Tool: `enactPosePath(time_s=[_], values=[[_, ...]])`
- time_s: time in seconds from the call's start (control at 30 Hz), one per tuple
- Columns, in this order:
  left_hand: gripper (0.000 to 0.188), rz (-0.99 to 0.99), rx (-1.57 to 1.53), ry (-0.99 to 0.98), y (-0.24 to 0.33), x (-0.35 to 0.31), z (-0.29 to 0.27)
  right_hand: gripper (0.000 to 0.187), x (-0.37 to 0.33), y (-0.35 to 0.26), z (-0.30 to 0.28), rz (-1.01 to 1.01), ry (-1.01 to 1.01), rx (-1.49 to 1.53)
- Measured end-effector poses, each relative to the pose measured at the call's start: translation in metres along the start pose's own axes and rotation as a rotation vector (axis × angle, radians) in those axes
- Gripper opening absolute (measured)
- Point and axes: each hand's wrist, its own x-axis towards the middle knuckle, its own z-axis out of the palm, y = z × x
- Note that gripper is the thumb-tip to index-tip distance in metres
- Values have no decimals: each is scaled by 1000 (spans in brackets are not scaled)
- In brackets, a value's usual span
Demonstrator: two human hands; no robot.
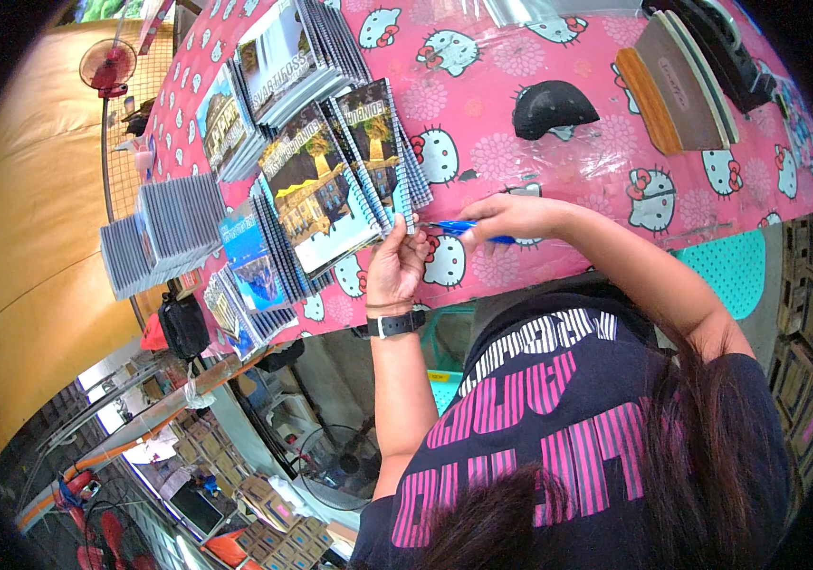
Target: The person sorts and stacks spiral-bound notebooks on a table, moving them between different piles according to the images on the covers. They use a pair of pliers to adjust the wire binding on one notebook.
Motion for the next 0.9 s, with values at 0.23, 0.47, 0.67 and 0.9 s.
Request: enactPosePath(time_s=[0.23,0.47,0.67,0.9], values=[[36,-16,928,-9,23,-65,22,54,-90,-23,-33,-100,1008,-1160],[50,746,903,484,150,-60,-26,44,-29,-54,-4,-395,1050,-799],[78,715,1278,379,174,9,-42,65,133,-45,22,-398,962,-273],[82,1053,1292,153,155,26,-59,68,139,-71,40,-382,903,-151]])
